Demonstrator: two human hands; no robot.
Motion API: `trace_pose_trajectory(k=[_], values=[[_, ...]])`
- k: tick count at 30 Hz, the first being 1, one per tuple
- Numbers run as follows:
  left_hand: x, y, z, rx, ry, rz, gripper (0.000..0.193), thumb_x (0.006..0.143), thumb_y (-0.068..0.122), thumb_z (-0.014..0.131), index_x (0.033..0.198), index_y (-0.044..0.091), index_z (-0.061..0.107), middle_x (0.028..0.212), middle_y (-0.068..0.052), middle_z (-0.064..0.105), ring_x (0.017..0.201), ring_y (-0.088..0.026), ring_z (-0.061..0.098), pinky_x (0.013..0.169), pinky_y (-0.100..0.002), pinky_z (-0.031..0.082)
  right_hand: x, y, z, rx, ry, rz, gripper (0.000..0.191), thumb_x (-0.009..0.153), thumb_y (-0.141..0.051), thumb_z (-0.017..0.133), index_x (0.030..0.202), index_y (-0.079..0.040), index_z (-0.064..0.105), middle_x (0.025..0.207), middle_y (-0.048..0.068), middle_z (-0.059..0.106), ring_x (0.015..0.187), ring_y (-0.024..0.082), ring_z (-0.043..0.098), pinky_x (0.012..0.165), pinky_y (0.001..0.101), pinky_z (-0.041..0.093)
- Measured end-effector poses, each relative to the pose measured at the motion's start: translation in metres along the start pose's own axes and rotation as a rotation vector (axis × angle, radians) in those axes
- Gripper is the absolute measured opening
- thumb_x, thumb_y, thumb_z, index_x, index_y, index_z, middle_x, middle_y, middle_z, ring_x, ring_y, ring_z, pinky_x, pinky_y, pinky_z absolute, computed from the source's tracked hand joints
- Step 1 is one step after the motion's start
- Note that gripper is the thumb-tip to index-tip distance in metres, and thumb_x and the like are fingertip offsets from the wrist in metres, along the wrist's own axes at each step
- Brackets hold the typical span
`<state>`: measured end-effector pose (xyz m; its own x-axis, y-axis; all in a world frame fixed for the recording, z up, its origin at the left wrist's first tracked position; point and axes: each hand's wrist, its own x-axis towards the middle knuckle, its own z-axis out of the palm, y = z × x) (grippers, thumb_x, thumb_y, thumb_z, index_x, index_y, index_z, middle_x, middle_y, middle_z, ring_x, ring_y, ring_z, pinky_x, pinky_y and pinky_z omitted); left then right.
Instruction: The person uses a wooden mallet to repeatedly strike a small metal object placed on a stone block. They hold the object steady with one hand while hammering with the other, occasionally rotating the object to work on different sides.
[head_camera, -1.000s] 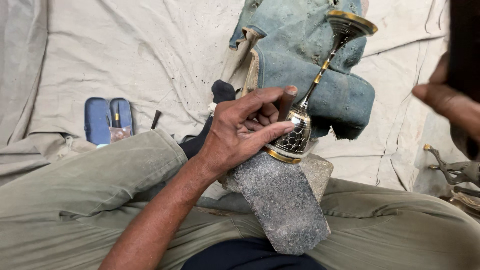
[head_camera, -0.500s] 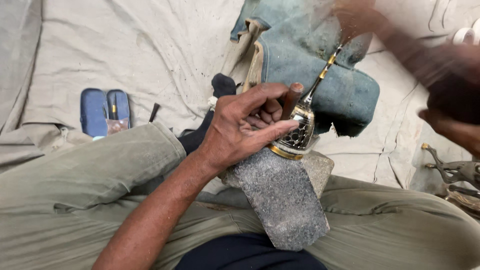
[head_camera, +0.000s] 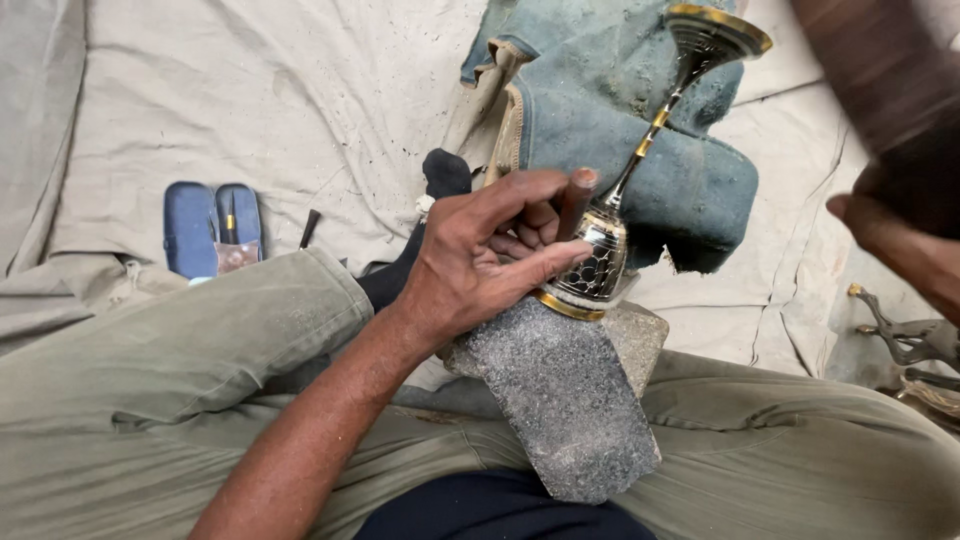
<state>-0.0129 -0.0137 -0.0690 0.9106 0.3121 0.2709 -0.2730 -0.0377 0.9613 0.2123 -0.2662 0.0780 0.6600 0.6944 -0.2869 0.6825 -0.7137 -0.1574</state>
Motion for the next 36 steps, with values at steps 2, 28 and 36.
trace_pose_trajectory(k=[2, 28, 36], values=[[0.000, -0.001, 0.002, 0.009, 0.005, -0.014, 0.050, 0.095, 0.017, 0.086, 0.139, 0.012, 0.064, 0.093, 0.003, 0.065, 0.083, -0.002, 0.062, 0.072, -0.018, 0.061, 0.000, -0.011, -0.007, -0.033, 0.004, -0.146, 0.042, 0.091, -0.004, 0.077, 0.130, 0.001, 0.064, 0.083, 0.013, 0.066, 0.066, 0.019, 0.066, 0.060, 0.0342, 0.056], [0.002, 0.003, -0.005, -0.031, -0.057, 0.011, 0.050, 0.096, 0.016, 0.085, 0.142, 0.012, 0.064, 0.095, 0.002, 0.066, 0.086, -0.004, 0.063, 0.076, -0.020, 0.062, -0.014, 0.013, 0.006, 0.029, 0.024, 0.046, 0.019, 0.104, -0.015, 0.070, 0.108, 0.001, 0.061, 0.077, 0.014, 0.063, 0.064, 0.023, 0.064, 0.059, 0.0369, 0.057], [0.000, 0.004, -0.001, -0.038, 0.000, -0.080, 0.051, 0.094, 0.015, 0.086, 0.140, 0.011, 0.063, 0.087, 0.003, 0.063, 0.078, -0.003, 0.060, 0.069, -0.020, 0.056, -0.015, 0.108, 0.036, 0.111, 0.014, 0.252, 0.033, 0.112, -0.021, 0.069, 0.093, 0.004, 0.059, 0.071, 0.014, 0.059, 0.061, 0.025, 0.063, 0.060, 0.0380, 0.056]])
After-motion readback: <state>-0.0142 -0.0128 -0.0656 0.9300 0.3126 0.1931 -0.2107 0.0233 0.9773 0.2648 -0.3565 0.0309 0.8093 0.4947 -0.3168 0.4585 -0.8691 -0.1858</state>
